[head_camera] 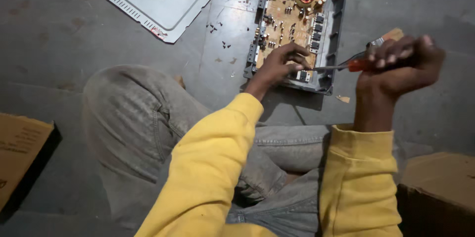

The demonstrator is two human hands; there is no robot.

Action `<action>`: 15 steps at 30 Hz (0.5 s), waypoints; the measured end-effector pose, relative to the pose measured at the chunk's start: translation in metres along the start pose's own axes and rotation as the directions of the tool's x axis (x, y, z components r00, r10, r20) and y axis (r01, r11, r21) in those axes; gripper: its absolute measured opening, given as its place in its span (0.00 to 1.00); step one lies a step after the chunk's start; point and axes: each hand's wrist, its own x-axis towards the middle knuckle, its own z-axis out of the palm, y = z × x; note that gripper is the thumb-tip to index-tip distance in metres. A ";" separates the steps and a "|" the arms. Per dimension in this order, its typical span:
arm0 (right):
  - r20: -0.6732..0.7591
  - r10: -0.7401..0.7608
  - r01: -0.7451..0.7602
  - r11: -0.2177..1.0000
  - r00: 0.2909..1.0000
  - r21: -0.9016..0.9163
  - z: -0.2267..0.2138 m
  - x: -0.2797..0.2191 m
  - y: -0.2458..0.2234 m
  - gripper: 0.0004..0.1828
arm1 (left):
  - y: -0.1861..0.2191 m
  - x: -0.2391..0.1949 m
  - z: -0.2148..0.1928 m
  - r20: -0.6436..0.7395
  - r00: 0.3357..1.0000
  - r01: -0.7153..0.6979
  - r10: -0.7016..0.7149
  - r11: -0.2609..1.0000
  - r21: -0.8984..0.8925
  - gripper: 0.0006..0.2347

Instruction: The person disassembles an electronic device by unscrewing the circuit board, removes it, and cleans the interior casing with a brush. The person then reinserts the circuit board and begins reattaching it with screws.

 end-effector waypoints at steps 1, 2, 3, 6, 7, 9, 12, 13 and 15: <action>0.020 0.023 -0.023 1.000 1.000 0.005 0.004 -0.002 0.004 0.22 | 0.004 -0.003 0.000 -0.028 0.998 0.050 -0.050 0.998 0.029 0.17; 0.050 0.006 -0.003 0.999 0.999 -0.049 0.009 -0.004 0.009 0.21 | 0.009 -0.007 -0.001 -0.057 0.993 0.102 -0.098 0.993 0.057 0.18; 0.079 -0.011 0.019 0.995 0.997 -0.103 0.015 -0.007 0.014 0.19 | 0.013 -0.010 -0.001 -0.106 0.985 0.150 -0.135 0.977 0.152 0.19; 0.139 -0.058 0.087 0.974 0.989 -0.208 0.032 -0.014 0.030 0.16 | 0.020 -0.014 0.000 -0.200 0.971 0.205 -0.132 0.890 0.408 0.20; 0.153 -0.073 0.108 0.966 0.986 -0.236 0.037 -0.017 0.034 0.16 | 0.020 -0.015 0.001 -0.187 0.980 0.158 -0.075 0.861 0.484 0.18; 0.383 -0.284 0.466 0.682 0.879 -0.564 0.047 -0.022 0.042 0.19 | 0.019 -0.016 0.002 -0.171 0.985 0.106 -0.006 0.807 0.582 0.16; 0.329 -0.184 0.328 0.823 0.926 -0.463 0.056 -0.027 0.051 0.18 | 0.015 -0.015 0.000 -0.174 0.984 0.097 0.036 0.712 0.696 0.13; 0.257 -0.071 0.154 0.935 0.964 -0.319 0.057 -0.029 0.052 0.17 | 0.012 -0.014 0.000 -0.177 0.983 0.101 0.052 0.653 0.751 0.11; 0.255 -0.020 0.101 0.945 0.967 -0.311 0.058 -0.030 0.052 0.18 | 0.008 -0.013 0.000 -0.171 0.984 0.109 0.050 0.591 0.800 0.11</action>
